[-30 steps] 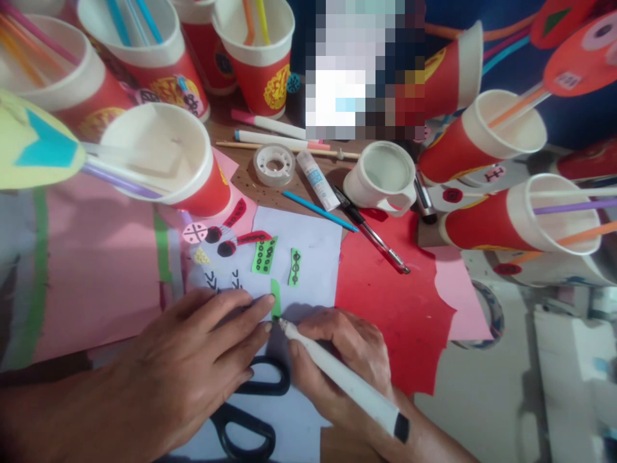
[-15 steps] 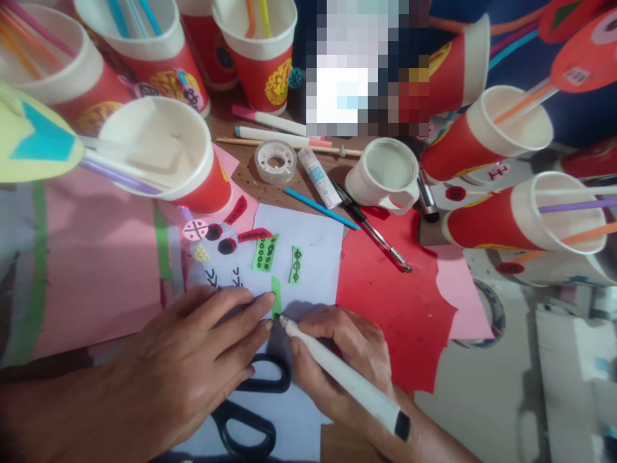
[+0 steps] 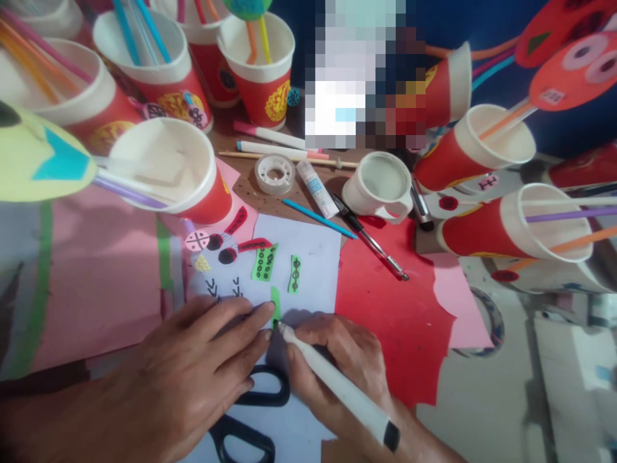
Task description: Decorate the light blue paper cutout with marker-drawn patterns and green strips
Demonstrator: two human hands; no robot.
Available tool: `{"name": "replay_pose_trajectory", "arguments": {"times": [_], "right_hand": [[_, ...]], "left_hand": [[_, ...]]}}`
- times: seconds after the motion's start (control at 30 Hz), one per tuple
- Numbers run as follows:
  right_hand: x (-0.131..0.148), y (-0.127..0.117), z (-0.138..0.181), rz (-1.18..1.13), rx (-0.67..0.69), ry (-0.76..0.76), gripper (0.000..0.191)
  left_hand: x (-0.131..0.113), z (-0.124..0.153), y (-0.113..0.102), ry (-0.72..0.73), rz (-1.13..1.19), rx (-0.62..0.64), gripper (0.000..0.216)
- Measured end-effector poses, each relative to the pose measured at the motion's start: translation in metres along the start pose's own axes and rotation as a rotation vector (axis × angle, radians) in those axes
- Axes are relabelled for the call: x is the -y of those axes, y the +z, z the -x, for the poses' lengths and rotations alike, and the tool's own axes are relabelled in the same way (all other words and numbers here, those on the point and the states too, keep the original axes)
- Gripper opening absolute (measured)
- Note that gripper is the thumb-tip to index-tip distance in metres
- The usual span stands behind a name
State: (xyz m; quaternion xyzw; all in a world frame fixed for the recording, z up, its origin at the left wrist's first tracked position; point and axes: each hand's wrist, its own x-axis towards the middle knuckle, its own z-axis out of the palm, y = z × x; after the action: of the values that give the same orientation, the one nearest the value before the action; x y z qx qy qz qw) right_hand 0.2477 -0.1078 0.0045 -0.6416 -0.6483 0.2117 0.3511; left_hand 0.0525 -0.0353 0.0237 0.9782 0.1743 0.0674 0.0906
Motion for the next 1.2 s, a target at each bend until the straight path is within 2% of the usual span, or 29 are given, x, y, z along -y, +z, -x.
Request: {"name": "replay_pose_trajectory", "arguments": {"times": [0.13,0.27,0.6,0.8,1.0,1.1,1.2], "right_hand": [[0.0007,-0.0014,0.0012,0.047,0.036,0.032,0.006],[-0.0001,-0.0031,0.0020,0.053,0.021,0.002,0.007],[-0.0012,-0.0024,-0.0015,0.012,0.034,-0.067,0.008],[0.0007,-0.0012,-0.0008,-0.057,0.034,0.021,0.006],[0.0019,-0.0029,0.0023,-0.039,-0.115,0.165,0.003],[0.0002,-0.0025,0.0031,-0.072,-0.122,0.210,0.005],[-0.0016,-0.0007,0.0015,-0.166,-0.140,0.193,0.009]], "left_hand": [[-0.0017,-0.0002,-0.0031,-0.058,0.026,0.049,0.028],[-0.0029,-0.0005,-0.0067,-0.044,0.029,0.074,0.029],[-0.0016,-0.0009,-0.0048,-0.059,0.020,0.046,0.030],[-0.0016,-0.0011,-0.0044,-0.053,0.003,0.049,0.028],[-0.0009,-0.0012,-0.0057,-0.053,0.018,0.019,0.030],[-0.0004,-0.0017,-0.0067,-0.061,0.024,0.009,0.030],[-0.0001,-0.0017,-0.0061,-0.064,0.032,0.008,0.031]]}}
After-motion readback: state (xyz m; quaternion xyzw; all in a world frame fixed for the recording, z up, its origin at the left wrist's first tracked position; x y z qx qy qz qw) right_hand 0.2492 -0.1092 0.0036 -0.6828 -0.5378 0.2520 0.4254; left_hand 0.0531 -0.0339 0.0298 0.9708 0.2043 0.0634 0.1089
